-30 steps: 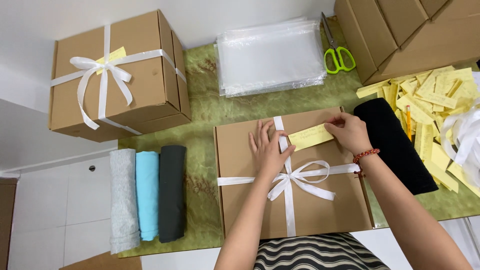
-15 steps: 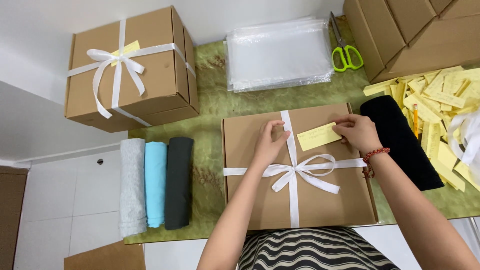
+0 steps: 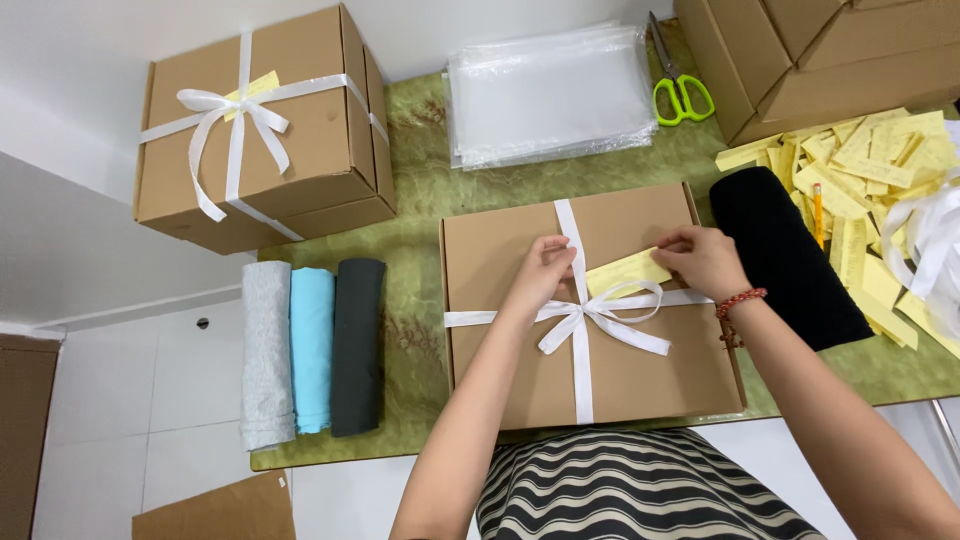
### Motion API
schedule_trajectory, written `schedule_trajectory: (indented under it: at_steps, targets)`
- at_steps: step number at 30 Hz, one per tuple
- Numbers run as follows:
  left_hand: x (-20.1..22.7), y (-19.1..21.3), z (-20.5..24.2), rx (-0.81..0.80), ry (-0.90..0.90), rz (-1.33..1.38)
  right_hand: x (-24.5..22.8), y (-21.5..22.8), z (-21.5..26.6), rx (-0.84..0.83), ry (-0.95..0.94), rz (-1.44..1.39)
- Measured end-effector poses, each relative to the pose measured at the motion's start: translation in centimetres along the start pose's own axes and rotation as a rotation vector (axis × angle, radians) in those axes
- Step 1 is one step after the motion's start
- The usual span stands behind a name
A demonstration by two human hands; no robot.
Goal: Pack rolled clothing items into cardboard boxes and attach notes.
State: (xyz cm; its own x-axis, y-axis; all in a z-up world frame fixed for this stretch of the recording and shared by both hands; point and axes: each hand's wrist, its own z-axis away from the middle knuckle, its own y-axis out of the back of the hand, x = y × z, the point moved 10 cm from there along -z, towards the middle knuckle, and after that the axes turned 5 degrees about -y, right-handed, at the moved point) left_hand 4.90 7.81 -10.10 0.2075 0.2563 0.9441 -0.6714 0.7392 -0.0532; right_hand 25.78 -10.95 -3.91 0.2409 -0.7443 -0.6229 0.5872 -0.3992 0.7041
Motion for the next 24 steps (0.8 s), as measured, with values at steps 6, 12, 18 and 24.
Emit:
schedule_trajectory:
  at_steps: [6, 12, 18, 24]
  targets:
    - [0.0, 0.8, -0.2, 0.004, -0.042, -0.025, -4.0, -4.3, 2.6, -0.133, 0.088, -0.024]
    - [5.6, 7.5, 4.1, 0.296, -0.277, -0.278, -4.4, -3.2, 2.9, -0.037, 0.149, -0.028]
    - [7.6, 15.8, 12.8, 0.674, -0.354, -0.587, -0.7, 3.0, 2.1, 0.408, 0.365, 0.163]
    - [-2.7, 21.2, 16.4, 0.718, -0.094, -0.228, 5.9, 4.4, 4.2, 0.204, 0.069, -0.142]
